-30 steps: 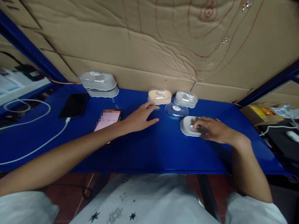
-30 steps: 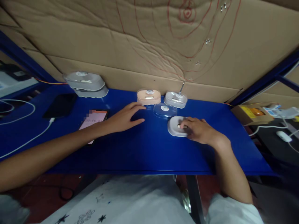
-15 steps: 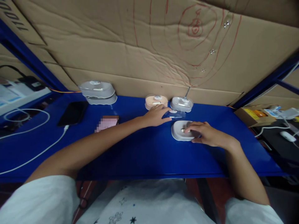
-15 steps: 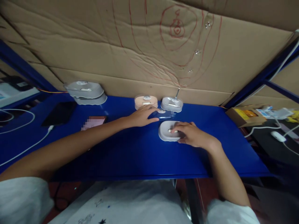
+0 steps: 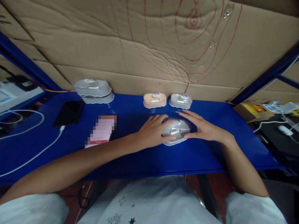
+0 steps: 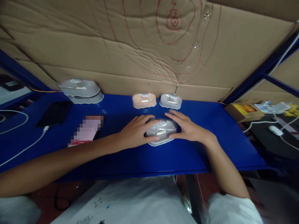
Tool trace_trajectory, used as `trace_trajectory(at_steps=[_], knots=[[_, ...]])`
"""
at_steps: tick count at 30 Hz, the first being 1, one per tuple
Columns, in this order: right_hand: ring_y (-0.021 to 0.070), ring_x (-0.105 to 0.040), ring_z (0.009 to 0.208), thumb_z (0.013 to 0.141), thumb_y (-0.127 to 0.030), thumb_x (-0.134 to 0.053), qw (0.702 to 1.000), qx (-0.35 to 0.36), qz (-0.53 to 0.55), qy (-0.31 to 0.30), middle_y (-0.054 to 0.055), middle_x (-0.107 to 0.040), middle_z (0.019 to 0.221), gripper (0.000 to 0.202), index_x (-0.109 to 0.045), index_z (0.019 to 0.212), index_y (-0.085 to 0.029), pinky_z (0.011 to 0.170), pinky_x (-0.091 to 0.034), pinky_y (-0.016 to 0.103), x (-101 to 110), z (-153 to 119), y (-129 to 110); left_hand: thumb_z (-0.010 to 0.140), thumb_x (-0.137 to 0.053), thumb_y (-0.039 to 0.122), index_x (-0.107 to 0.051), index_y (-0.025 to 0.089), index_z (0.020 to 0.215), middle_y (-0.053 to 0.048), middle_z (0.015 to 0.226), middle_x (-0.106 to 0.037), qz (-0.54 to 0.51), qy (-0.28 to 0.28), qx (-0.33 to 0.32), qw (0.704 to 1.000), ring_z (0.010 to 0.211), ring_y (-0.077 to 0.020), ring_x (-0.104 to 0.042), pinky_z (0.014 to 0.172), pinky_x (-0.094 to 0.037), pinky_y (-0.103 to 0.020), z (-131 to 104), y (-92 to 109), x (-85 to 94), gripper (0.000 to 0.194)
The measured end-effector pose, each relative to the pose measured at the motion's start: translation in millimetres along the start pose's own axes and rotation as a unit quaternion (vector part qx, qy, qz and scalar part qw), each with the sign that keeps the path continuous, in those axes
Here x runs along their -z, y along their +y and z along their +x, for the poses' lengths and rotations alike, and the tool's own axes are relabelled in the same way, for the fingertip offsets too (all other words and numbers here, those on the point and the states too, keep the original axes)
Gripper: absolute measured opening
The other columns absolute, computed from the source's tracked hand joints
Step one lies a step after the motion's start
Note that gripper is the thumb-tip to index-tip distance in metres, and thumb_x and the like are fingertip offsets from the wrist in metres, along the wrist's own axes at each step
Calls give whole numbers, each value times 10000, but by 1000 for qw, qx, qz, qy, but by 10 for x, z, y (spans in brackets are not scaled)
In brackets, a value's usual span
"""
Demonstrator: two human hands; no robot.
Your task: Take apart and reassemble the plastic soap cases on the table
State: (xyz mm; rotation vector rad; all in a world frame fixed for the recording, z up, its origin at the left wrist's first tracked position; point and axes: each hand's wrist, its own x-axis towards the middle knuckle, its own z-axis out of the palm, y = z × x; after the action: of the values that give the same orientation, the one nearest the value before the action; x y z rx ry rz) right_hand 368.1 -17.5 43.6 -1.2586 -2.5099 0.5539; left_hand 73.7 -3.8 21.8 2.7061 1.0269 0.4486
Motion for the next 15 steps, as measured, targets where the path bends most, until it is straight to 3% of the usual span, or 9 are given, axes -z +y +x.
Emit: trace_trajectory(at_steps=[3,6,12,15], knots=[[362,-310,1619,884,-620,-794,997,24,42,-65,83,-313,1762,937,-346,1670,-377,1304,-320,595,-104,42,-16,889,-773,618,-478,267,1580,-217,1716,-351,-8,-41,49,998,1442,-495,-520,1126,-461,-645,-159,80,9,829],[336,-314,1619,913,-596,-775,993,41,67,-92,72,-296,1763,910,-334,1673,-360,1314,-320,554,-181,76,-78,940,-731,584,-421,282,1613,-211,1734,-338,-30,-59,61,996,1457,-470,-530,1142,-471,-616,-299,91,21,800],[290,-261,1641,991,-530,-704,991,77,82,-79,24,-255,1776,846,-252,1691,-383,1341,-270,543,-354,141,-128,864,-791,650,-348,219,1658,-234,1754,-279,-53,-66,43,995,1570,-432,-394,1238,-397,-581,-461,-62,40,1006],[288,-221,1653,994,-516,-705,991,86,82,-69,11,-222,1786,872,-205,1698,-399,1343,-256,558,-425,166,-146,898,-798,558,-383,256,1637,-191,1758,-300,-81,-55,47,994,1579,-389,-394,1253,-393,-551,-485,-184,43,900]])
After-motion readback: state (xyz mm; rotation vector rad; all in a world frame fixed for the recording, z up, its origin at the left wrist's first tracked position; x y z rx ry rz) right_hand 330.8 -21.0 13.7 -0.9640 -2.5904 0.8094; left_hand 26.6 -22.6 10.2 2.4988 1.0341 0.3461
